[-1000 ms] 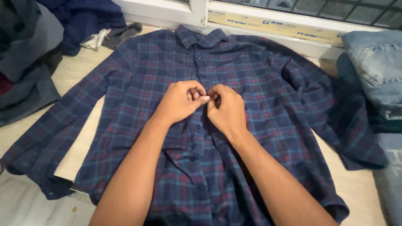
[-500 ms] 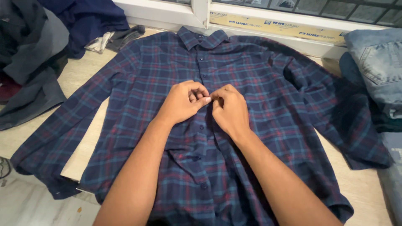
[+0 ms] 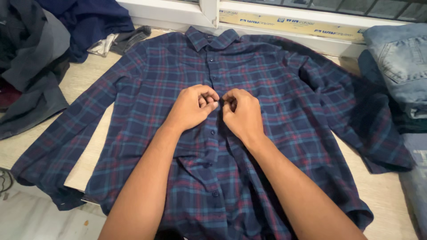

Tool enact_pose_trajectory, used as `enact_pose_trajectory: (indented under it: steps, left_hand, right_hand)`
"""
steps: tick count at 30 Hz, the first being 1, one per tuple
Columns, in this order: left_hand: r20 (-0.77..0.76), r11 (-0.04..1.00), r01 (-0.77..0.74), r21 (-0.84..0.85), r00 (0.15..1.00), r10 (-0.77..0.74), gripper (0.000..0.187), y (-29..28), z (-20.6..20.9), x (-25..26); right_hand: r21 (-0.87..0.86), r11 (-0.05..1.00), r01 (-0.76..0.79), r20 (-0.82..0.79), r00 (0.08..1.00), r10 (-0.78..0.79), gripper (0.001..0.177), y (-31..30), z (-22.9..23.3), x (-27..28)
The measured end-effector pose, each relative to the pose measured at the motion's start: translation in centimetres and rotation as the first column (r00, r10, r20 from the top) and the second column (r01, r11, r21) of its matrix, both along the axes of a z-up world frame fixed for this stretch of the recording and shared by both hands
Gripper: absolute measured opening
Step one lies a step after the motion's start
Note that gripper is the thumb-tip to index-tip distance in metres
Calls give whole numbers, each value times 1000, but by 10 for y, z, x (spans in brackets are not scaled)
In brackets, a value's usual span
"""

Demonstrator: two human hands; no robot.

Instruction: The person buttons a plaid shirt laid flat on a table, starting at the collar and working down the front placket. They smooth the fabric and adjust the sleeves while buttoning each fastener in sequence.

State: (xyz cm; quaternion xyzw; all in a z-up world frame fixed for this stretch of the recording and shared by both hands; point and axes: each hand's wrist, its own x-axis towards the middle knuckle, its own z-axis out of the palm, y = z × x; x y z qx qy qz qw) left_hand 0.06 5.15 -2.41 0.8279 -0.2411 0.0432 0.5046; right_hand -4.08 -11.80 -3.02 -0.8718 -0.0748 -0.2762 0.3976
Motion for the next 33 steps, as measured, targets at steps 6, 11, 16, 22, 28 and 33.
enact_pose_trajectory:
  steps: [6, 11, 16, 22, 28, 33]
  left_hand:
    - [10, 1000, 2, 8, 1000, -2, 13, 1, 5, -3]
    - [-66, 999, -25, 39, 997, 27, 14, -1, 10, -5]
    - [-59, 1000, -15, 13, 998, 15, 22, -1, 10, -6]
    - [-45, 1000, -5, 30, 999, 6, 22, 0, 6, -4]
    - [-29, 999, -25, 44, 999, 27, 18, -1, 6, -4]
    - [53, 997, -45, 68, 998, 41, 13, 0, 4, -3]
  right_hand:
    - [62, 998, 18, -58, 998, -15, 17, 0, 5, -4]
    - [44, 999, -11, -15, 1000, 12, 15, -1, 6, -5]
    - [-20, 1000, -4, 37, 999, 5, 16, -2, 0, -2]
    - [0, 1000, -8, -6, 1000, 8, 14, -2, -1, -1]
    - [87, 996, -30, -73, 997, 36, 17, 1, 6, -4]
    - [102, 995, -18, -49, 999, 24, 18, 0, 5, -2]
